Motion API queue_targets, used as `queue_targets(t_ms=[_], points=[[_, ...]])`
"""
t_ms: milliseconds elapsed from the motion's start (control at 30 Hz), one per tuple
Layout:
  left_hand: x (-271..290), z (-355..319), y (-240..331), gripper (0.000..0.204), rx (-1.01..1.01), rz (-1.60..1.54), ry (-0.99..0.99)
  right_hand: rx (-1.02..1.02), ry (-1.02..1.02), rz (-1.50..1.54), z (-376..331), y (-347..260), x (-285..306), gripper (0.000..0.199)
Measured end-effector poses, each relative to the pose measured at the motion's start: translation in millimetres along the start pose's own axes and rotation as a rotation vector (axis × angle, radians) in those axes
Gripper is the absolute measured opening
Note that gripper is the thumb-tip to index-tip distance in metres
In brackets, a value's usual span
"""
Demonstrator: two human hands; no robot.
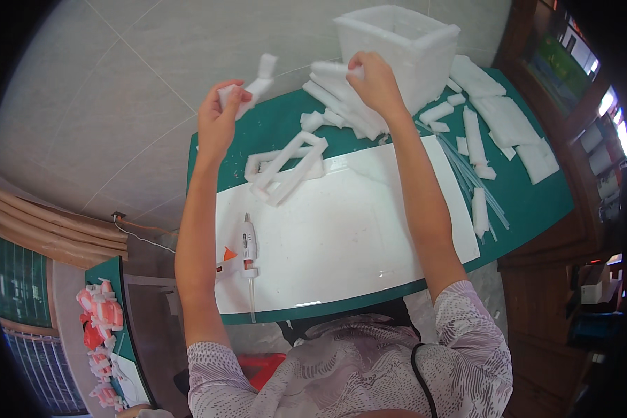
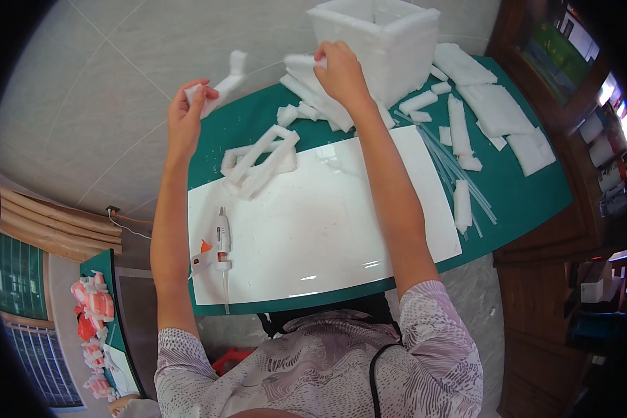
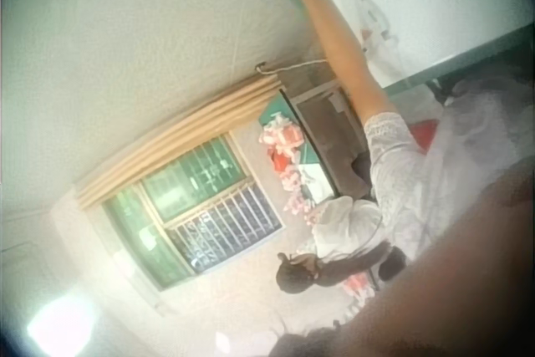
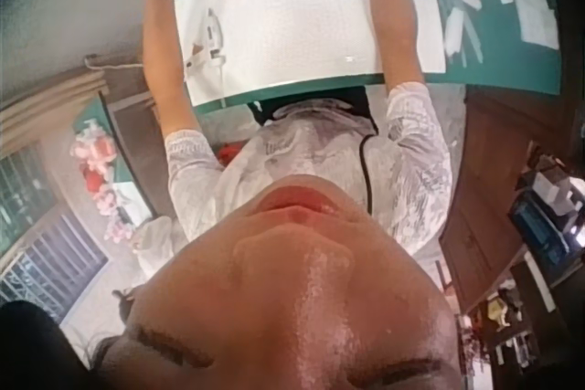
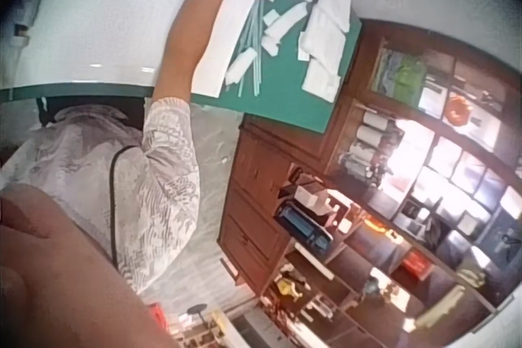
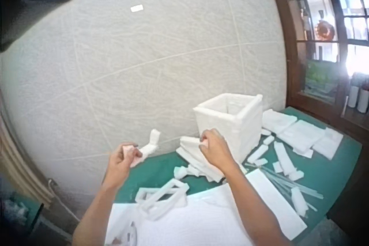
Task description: Using a hot glue gun to assemble rectangular foam pieces into a frame structure.
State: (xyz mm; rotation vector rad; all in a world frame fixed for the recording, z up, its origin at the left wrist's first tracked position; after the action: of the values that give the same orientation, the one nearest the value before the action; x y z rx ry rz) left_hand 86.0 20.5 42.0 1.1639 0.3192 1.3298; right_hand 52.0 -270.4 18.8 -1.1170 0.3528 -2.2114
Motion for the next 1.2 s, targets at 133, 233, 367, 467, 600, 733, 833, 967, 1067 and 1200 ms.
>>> queue_targets(t_ms=[133,233,367,467,600,733,833,967,1067,1200], points=[[-23,7,-7,0.030,0.014,-0.333,-0.060,-0.101,-0.404,-0.024,-2,10,-43,0.028],[-56,17,-12,0.032,0.046,-0.600,-0.095,-0.061,-0.258,-0.085,-2,6,-34,0.041],[-87,25,-14,0.037,0.092,-0.836,-0.091,-0.290,-0.198,0.347,1,-16,-27,0.064],[-100,32,-8,0.038,0.046,-0.938,-0.095,-0.459,-0.099,0.945,-8,0,-44,0.077],[-110,31,-4,0.038,0.048,-0.978,-0.155,-0.435,-0.074,1.199,-5,20,-54,0.077],[-122,28,-2,0.036,0.047,-0.903,-0.337,-0.427,-0.169,1.211,-4,39,-66,0.057],[-109,35,-13,0.033,0.025,-0.668,-0.323,-0.318,-0.103,0.990,0,33,-46,0.039],[-66,40,-27,0.028,0.063,-0.572,0.029,-0.269,0.038,0.801,3,16,-22,0.028],[-40,42,-37,0.027,0.024,-0.574,0.185,-0.129,0.211,0.384,2,-3,13,0.024],[-26,47,-25,0.028,0.040,-0.332,0.209,0.021,0.329,0.165,-3,-14,34,0.024]])
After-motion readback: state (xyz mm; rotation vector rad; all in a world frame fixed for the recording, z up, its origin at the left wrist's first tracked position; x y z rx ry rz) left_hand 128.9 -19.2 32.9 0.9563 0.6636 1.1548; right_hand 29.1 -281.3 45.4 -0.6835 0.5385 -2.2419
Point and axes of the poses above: each hand's wrist, its own z-axis towards the middle knuckle, its own x-axis out of the back of the hand, y = z × x, the point moved 10 cm from there along z, towards the middle knuckle, and after that the axes turned 14 degrees about -y, right-handed, at the moved point
